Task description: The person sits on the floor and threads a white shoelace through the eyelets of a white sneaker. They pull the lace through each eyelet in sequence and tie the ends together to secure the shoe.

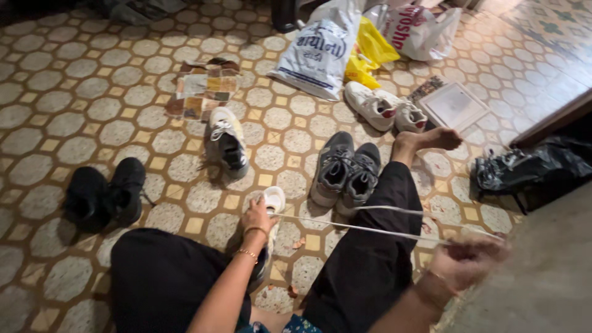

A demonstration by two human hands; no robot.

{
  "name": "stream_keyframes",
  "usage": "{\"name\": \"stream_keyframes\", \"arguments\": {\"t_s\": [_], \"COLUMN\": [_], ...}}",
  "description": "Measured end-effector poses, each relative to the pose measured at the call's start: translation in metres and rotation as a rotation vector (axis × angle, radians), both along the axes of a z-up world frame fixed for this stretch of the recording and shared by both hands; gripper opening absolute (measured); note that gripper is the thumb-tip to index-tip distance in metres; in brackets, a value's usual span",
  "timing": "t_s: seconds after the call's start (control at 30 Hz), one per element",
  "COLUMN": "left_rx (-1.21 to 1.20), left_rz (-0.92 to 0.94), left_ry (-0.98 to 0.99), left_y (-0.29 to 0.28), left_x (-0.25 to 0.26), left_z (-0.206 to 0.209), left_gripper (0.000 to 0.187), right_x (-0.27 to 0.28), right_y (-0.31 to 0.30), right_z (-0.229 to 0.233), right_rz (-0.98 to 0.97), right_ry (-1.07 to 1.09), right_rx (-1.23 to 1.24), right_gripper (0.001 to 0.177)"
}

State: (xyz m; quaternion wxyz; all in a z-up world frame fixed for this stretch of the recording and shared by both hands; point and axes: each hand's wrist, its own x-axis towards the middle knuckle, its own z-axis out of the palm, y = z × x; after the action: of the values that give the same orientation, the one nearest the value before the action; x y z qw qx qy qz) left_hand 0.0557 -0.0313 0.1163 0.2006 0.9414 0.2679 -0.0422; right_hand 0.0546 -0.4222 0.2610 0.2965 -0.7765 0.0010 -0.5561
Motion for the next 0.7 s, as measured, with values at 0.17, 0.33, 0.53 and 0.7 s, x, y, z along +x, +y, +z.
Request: {"name": "stream_keyframes", "arguments": {"t_s": [0.17,0.33,0.53,0.7], "left_rx": [-0.048,-0.045,-0.151,-0.377], "left_rz": [0.010,-0.024,-0.071,-0.222], "left_ry": [-0.009,0.019,0.107,-0.225], "left_y": [-0.003,-0.002,0.007,0.042], "left_x": [0.001,-0.009,0.010,-0.004], "left_z": [-0.006,-0.005,-0.033,-0.072], "left_gripper": [0.091,0.092,0.101,0.076], "right_x": [0.007,0.055,0.093,0.021], "right_y": [-0.112,-0.187,-0.036,0.182], "right_z": [0.028,-0.011,-0.097,-0.181], "right_rz": [-0.289,-0.353,-0.149,0.602], "right_ry": [-0.407,-0.063,0.784,0.928], "right_rx": [-0.275,-0.333,-0.562,0.086], "right_gripper": [0.029,0.038,0.070,0.074]}}
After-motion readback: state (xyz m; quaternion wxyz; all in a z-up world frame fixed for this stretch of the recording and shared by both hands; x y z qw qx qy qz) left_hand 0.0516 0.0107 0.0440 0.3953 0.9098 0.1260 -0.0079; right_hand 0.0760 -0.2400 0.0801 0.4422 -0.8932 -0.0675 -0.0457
